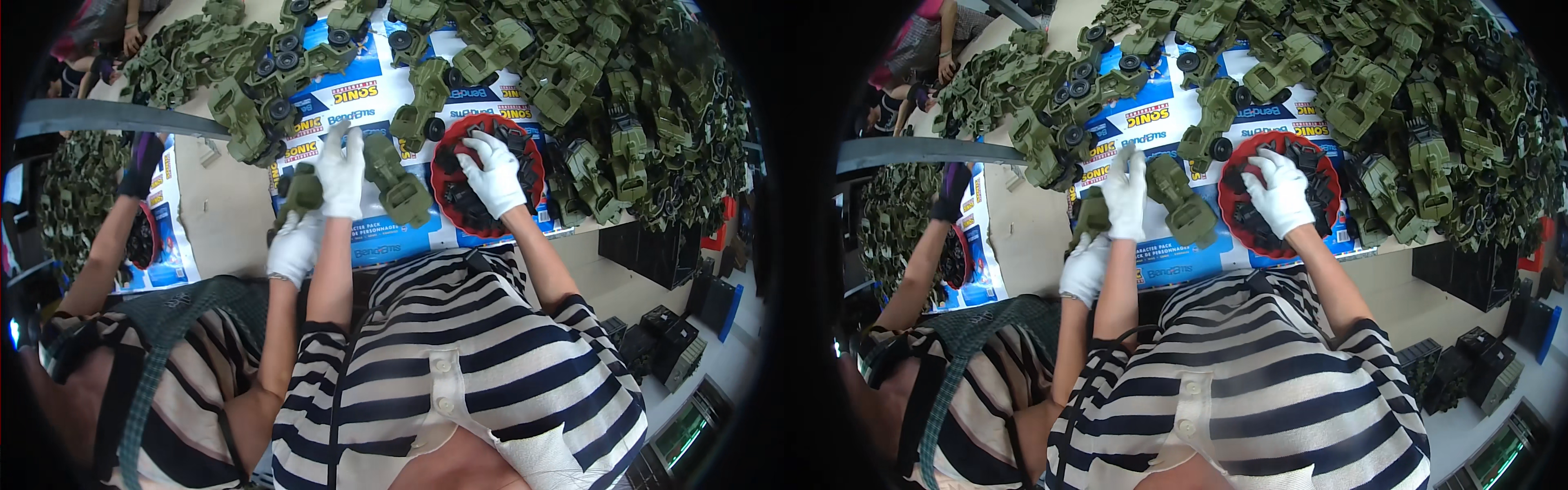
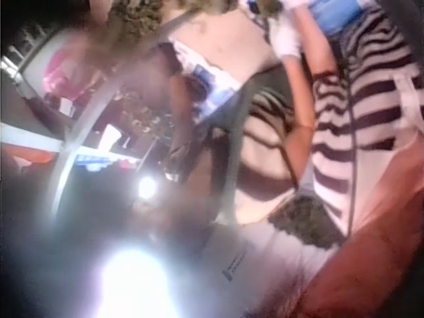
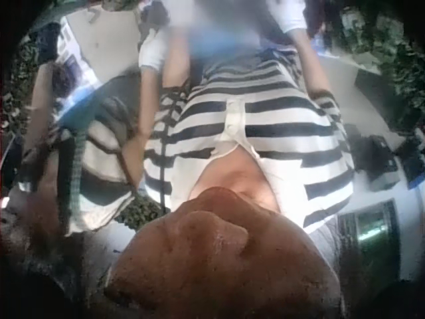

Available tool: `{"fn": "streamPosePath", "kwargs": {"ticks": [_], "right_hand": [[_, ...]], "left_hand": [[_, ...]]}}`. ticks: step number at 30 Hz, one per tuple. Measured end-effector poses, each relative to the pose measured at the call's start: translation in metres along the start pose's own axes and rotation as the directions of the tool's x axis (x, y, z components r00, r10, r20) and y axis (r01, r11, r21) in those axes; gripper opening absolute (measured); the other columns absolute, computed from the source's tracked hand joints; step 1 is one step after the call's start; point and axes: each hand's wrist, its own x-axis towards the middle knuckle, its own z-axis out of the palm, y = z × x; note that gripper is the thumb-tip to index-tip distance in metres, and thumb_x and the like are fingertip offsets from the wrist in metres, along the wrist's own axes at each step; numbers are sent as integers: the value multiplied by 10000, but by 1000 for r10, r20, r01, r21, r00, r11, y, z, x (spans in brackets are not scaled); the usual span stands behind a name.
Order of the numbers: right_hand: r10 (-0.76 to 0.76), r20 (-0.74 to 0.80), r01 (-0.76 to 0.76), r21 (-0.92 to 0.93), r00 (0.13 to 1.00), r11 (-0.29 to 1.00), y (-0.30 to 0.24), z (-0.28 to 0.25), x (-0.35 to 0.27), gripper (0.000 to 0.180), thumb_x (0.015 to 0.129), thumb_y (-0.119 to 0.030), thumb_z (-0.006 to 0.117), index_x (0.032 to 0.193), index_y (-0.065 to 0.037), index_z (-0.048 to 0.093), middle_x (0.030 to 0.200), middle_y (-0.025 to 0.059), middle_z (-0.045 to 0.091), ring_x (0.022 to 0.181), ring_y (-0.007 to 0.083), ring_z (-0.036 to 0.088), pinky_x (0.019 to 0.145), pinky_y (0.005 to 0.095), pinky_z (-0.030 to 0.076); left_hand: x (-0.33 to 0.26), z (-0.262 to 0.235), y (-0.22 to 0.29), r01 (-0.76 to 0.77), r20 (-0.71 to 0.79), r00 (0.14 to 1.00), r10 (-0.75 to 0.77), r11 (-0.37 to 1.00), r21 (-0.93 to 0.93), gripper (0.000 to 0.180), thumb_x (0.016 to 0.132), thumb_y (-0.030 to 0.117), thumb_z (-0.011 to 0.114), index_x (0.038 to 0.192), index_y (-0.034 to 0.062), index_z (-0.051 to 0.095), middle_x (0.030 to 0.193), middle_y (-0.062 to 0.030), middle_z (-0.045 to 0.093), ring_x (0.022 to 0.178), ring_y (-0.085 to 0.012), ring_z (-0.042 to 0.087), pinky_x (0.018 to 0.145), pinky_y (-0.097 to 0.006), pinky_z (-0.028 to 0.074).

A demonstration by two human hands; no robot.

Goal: The person assembles green plastic toy tanks by hand. They pick up a tank body, insert black wheels from a red bowl, and place the completed unit on a table. The process is repeated continuously throughout the clip.

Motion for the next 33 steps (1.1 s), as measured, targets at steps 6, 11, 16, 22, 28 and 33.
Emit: {"fn": "streamPosePath", "kwargs": {"ticks": [6,11,16,22,28,33], "right_hand": [[106,128,-69,-268,986,961,-4,-14,-8,563,720,-309,781,1231,-153,603,1355,118,531,1271,329,470,970,480,409],[275,250,-197,-298,928,934,-11,-33,1,565,730,-323,775,1238,-136,614,1349,132,550,1245,325,501,983,471,416],[154,107,-138,-146,982,980,17,-33,-4,365,780,-276,718,1112,-126,693,1196,79,650,1139,289,569,921,448,430],[-77,338,199,-342,938,919,2,9,22,160,844,-167,574,936,-108,691,1008,117,688,1038,271,604,917,451,410],[68,480,144,-391,875,909,8,23,32,173,829,-160,591,920,-97,724,963,113,698,1013,275,603,926,446,397],[57,237,-128,295,970,947,7,-20,35,225,799,-229,745,883,-40,657,876,141,681,775,255,634,707,423,511]], "left_hand": [[134,-6,91,-271,187,869,458,123,955,590,761,232,728,1293,145,489,1296,-89,567,1357,-297,402,1074,-581,276],[189,-13,69,-395,401,907,128,-69,916,599,743,346,767,1271,193,529,1099,-71,702,1089,-253,651,989,-539,352],[150,-10,129,-44,44,999,9,282,959,650,679,412,812,1234,160,586,1100,-123,707,1049,-320,667,897,-475,468],[24,-5,130,193,419,899,-124,973,-125,591,775,38,773,1307,7,517,1115,-84,679,959,-135,648,855,-287,526],[-69,1,112,385,533,838,-121,822,-419,657,813,-84,681,1392,113,443,1168,-44,658,1028,-134,637,882,-304,523],[-95,-11,92,295,575,818,2,857,-423,775,774,-77,725,1452,91,389,1298,-54,577,1133,-147,576,968,-314,473]]}}
